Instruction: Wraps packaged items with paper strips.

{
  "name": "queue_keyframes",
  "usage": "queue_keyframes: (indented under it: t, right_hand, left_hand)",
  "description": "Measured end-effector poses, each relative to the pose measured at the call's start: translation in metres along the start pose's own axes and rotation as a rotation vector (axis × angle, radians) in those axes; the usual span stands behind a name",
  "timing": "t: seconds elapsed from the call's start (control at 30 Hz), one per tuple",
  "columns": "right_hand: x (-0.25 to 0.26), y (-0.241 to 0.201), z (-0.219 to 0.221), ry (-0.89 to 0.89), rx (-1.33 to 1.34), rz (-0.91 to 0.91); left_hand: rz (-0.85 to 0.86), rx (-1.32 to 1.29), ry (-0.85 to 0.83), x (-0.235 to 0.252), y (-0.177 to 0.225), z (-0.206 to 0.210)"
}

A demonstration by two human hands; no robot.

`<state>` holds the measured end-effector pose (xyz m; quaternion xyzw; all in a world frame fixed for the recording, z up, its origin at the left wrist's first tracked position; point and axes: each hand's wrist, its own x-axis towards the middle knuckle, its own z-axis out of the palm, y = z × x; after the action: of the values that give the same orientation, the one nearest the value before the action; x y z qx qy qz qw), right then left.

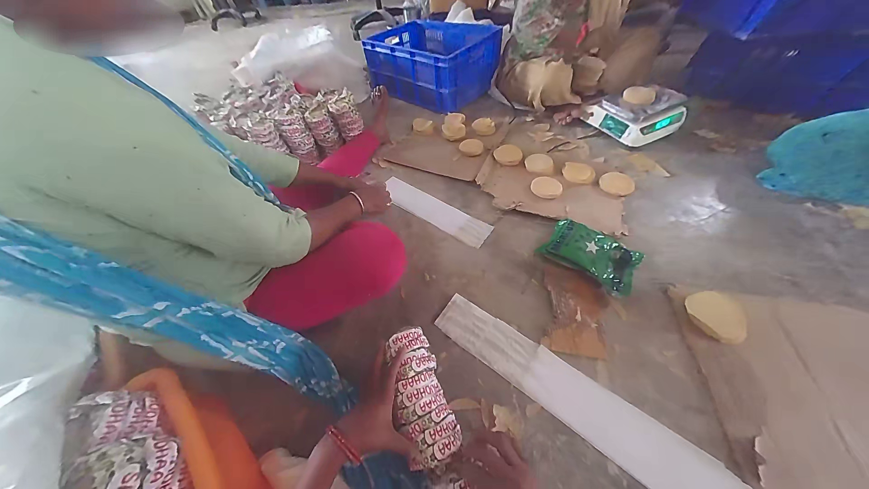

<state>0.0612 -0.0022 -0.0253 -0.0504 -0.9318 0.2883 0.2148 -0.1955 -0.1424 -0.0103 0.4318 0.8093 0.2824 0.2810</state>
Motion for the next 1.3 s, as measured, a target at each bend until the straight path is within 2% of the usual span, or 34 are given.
queue_keyframes:
  t: [0.1,0.17,0.23,0.3,0.37,0.43,0.53,0.7,0.87,1.0,1.1,1.3]
  right_hand:
    - [-0.001,0.007,-0.026,-0.055,0.206,0.165]
    - [0.001,0.006,-0.047,-0.14,0.324,0.435]
    - [0.004,0.015,-0.056,-0.217,0.291,0.672]
    - [0.011,0.02,-0.054,-0.314,0.12,0.749]
    - [0.015,0.017,-0.038,-0.159,0.041,0.55]
    - [0.021,0.008,-0.017,0.004,0.099,0.308]
    - [0.038,-0.007,0.008,0.042,0.137,0.146]
    - [0.063,-0.01,-0.001,-0.128,0.22,0.177]
    - [0.089,-0.001,0.012,0.02,0.139,0.118]
    - [0.101,0.002,0.01,-0.129,0.223,0.145]
    - [0.106,0.007,0.007,-0.167,0.292,0.153]
    - [0.122,0.011,0.019,-0.028,0.246,0.159]
  left_hand:
    - [-0.017,0.005,-0.001,0.0,0.003,-0.002]
    - [-0.023,-0.019,-0.007,-0.001,0.005,-0.002]
    - [-0.011,-0.032,-0.001,0.0,0.004,-0.001]
    - [-0.017,-0.032,-0.003,0.0,0.006,-0.002]
    - [-0.023,-0.025,-0.001,0.0,0.006,-0.003]
    - [-0.001,-0.016,0.011,0.0,0.004,-0.002]
    - [-0.027,-0.005,-0.014,0.001,0.006,-0.004]
    - [-0.069,-0.005,-0.047,0.0,0.007,-0.007]
    - [-0.019,-0.016,-0.007,0.002,0.004,-0.003]
    - [-0.024,-0.05,-0.018,0.001,0.001,-0.002]
    - [-0.012,-0.073,-0.017,0.001,0.0,-0.002]
    - [0.024,-0.097,0.014,0.0,-0.001,0.0]
